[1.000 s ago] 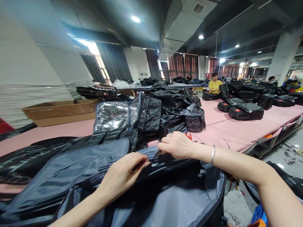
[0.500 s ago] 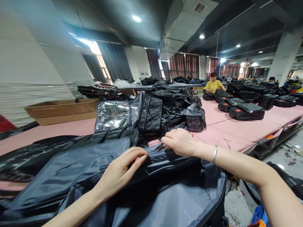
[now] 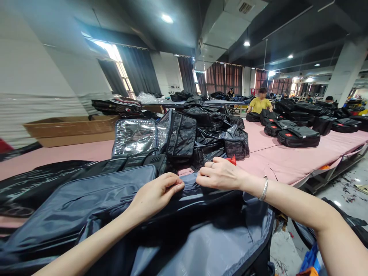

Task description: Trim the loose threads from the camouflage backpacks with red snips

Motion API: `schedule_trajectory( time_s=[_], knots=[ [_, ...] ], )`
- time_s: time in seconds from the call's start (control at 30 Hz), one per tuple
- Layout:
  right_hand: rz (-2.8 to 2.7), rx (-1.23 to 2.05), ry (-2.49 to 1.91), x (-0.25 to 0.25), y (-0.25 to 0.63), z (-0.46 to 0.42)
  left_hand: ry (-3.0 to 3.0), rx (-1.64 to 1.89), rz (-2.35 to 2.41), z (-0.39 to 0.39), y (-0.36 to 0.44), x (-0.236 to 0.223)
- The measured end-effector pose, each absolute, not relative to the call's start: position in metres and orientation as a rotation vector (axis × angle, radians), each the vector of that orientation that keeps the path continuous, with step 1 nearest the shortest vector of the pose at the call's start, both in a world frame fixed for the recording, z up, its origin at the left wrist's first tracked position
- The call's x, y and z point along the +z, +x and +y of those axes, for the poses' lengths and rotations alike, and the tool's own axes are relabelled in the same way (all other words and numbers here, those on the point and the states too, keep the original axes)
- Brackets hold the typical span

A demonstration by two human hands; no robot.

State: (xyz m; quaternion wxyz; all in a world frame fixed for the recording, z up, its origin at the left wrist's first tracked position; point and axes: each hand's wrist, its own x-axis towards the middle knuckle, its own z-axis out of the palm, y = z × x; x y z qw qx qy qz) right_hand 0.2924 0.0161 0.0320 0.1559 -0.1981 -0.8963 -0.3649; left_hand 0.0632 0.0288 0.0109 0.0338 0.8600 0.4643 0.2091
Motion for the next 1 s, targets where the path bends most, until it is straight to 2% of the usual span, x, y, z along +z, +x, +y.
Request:
schedule_trajectory(
  time_s=[0.33,0.8,1.0],
  knots=[
    [-2.681,-0.765,-0.703,0.031,0.283,0.029,2.638,0.659,1.383,0.027,0.061,0.01],
    [-2.687,-0.749,-0.665,0.03,0.276,0.037,2.704,0.752,1.289,0.029,0.059,0.005],
    [-2.544,-0.736,-0.765,0.032,0.3,0.032,2.818,1.01,1.136,0.02,0.061,-0.001]
  ],
)
